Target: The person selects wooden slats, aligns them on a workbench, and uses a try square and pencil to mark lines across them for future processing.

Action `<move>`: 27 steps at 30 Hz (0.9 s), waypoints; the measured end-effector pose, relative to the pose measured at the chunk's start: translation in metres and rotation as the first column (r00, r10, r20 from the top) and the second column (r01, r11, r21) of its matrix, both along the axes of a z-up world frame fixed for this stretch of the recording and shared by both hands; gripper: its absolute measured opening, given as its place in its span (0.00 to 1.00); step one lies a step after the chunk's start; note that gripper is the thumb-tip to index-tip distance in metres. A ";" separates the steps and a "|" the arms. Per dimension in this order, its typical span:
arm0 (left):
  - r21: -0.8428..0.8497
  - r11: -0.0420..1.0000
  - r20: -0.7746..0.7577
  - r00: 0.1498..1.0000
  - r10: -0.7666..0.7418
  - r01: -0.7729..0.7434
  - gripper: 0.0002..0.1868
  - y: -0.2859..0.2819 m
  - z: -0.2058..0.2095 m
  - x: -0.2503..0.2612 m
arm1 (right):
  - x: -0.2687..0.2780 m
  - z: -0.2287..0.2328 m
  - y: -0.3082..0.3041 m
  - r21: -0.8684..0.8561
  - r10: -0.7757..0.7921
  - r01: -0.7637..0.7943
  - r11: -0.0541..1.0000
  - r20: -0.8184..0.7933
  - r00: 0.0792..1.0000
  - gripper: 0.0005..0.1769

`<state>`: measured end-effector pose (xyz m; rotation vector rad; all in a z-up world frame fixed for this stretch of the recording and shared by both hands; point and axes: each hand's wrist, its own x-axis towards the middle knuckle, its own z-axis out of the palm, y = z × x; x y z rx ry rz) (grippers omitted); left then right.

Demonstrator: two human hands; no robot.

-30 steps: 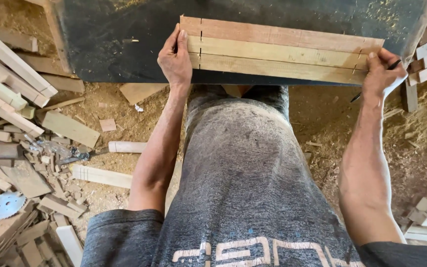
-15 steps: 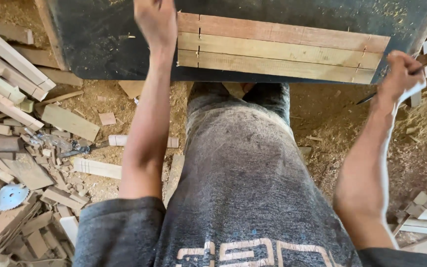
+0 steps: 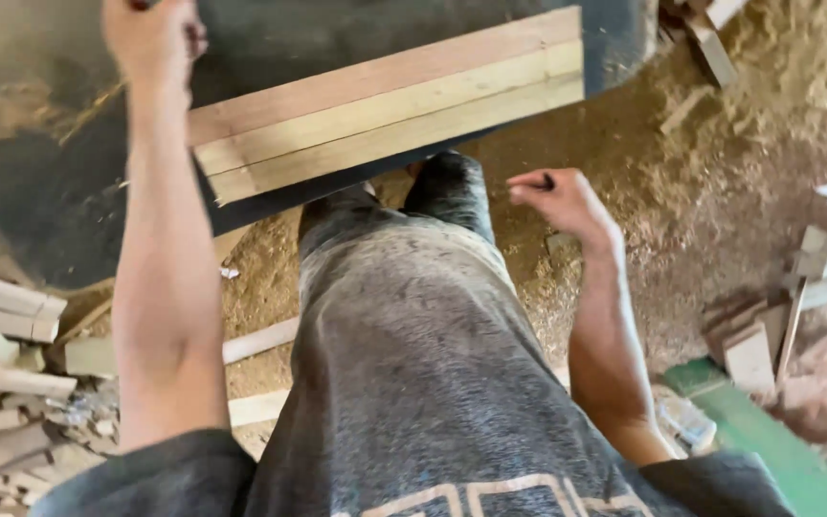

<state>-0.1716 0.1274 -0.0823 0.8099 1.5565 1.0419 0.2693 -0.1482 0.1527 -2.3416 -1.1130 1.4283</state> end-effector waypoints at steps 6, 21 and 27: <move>0.387 0.910 0.021 0.985 -0.169 0.148 0.10 -0.073 0.161 0.071 | -0.017 -0.023 0.001 0.020 0.028 -0.026 0.999 -0.072 0.997 0.13; 0.296 0.445 -0.732 0.500 -0.463 0.845 0.21 -0.194 0.212 0.153 | -0.067 -0.086 0.006 0.332 -0.152 0.456 0.826 -0.649 0.746 0.08; 0.356 0.913 -0.630 0.772 0.078 0.199 0.20 -0.185 0.109 0.032 | 0.018 -0.103 -0.030 0.317 -0.358 0.613 0.724 -0.587 0.726 0.06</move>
